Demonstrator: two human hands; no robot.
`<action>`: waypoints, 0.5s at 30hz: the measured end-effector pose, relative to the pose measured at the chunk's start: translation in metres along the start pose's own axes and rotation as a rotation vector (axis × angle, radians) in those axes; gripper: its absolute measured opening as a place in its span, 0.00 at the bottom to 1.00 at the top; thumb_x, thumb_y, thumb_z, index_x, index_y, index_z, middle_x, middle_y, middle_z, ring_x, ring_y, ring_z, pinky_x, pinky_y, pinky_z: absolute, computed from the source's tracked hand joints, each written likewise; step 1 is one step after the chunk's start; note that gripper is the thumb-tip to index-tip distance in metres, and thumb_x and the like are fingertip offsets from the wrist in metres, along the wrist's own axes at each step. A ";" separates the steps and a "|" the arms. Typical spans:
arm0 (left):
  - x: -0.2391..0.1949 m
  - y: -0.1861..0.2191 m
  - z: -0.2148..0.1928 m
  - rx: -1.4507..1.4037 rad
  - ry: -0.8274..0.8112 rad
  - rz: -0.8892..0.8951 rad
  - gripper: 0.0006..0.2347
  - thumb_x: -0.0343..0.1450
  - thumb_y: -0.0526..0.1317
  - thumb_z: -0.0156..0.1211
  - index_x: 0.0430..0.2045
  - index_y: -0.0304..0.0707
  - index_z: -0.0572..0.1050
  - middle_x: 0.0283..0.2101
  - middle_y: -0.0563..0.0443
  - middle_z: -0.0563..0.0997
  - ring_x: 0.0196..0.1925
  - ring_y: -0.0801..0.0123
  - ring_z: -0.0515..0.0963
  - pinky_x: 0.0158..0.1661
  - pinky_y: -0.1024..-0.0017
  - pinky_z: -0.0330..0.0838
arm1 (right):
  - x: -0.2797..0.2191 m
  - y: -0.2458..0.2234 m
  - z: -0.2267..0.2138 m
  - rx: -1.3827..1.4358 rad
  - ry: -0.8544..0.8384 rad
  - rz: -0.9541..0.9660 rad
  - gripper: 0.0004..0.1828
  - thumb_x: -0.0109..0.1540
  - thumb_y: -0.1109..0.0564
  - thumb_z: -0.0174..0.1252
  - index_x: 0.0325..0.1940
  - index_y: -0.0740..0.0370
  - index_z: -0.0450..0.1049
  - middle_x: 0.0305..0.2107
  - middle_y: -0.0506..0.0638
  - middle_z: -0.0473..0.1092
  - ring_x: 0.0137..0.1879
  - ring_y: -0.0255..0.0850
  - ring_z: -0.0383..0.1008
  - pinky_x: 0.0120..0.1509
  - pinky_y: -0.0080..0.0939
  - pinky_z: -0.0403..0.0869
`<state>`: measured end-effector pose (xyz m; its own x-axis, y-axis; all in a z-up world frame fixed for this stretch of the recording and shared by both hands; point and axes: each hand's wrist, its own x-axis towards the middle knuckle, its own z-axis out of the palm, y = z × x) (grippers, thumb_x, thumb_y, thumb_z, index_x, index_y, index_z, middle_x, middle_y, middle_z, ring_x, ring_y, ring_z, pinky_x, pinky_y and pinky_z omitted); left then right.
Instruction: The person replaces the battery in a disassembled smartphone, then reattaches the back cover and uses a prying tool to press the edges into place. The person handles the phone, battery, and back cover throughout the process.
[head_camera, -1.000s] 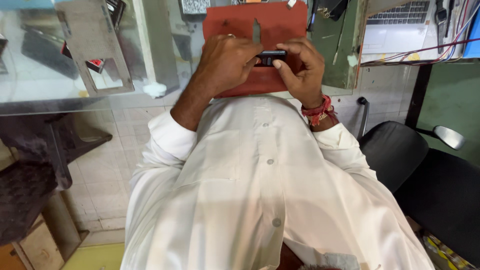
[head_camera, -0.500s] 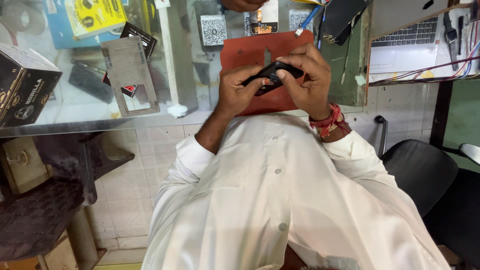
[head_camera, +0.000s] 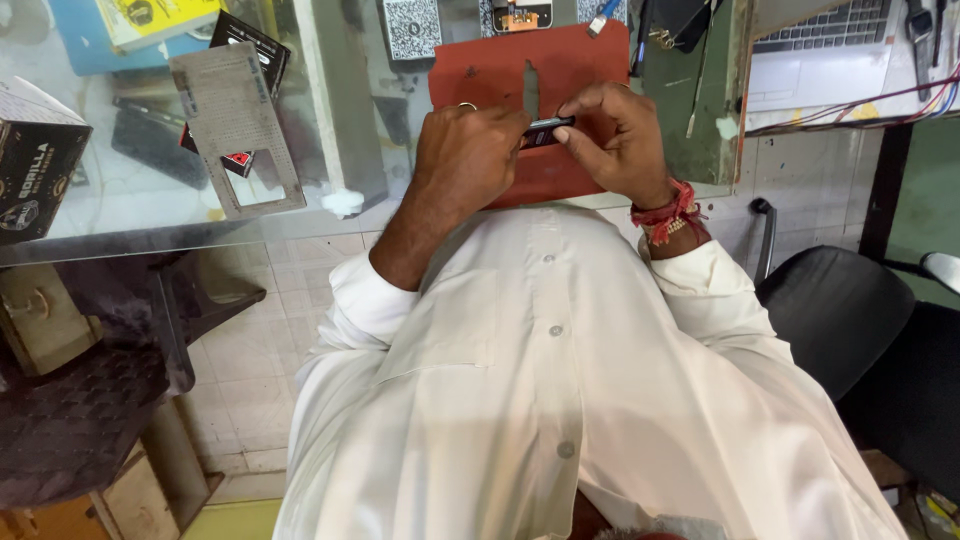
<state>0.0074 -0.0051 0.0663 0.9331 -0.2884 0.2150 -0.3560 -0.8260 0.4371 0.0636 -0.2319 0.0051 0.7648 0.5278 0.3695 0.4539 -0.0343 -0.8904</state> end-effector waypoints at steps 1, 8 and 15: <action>0.001 -0.001 0.003 -0.013 -0.008 -0.003 0.01 0.66 0.34 0.66 0.28 0.38 0.81 0.27 0.48 0.82 0.27 0.52 0.80 0.29 0.57 0.72 | -0.002 0.003 0.001 0.025 -0.003 0.037 0.11 0.65 0.68 0.67 0.48 0.68 0.73 0.41 0.53 0.76 0.47 0.41 0.79 0.52 0.39 0.76; 0.000 -0.007 0.019 0.014 -0.056 -0.004 0.01 0.65 0.32 0.64 0.25 0.37 0.81 0.26 0.49 0.82 0.27 0.53 0.81 0.27 0.57 0.71 | -0.007 0.014 0.006 0.062 -0.029 0.008 0.09 0.65 0.70 0.65 0.46 0.69 0.73 0.40 0.54 0.73 0.47 0.41 0.76 0.52 0.37 0.75; -0.001 -0.013 0.023 -0.016 -0.072 -0.026 0.01 0.66 0.34 0.66 0.26 0.38 0.82 0.25 0.48 0.80 0.26 0.53 0.81 0.27 0.57 0.71 | -0.004 0.013 0.007 0.098 -0.055 0.036 0.08 0.65 0.70 0.62 0.47 0.70 0.74 0.41 0.54 0.73 0.48 0.41 0.75 0.54 0.38 0.73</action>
<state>0.0125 -0.0058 0.0405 0.9432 -0.3014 0.1397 -0.3314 -0.8259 0.4562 0.0629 -0.2291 -0.0094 0.7523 0.5735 0.3244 0.3777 0.0280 -0.9255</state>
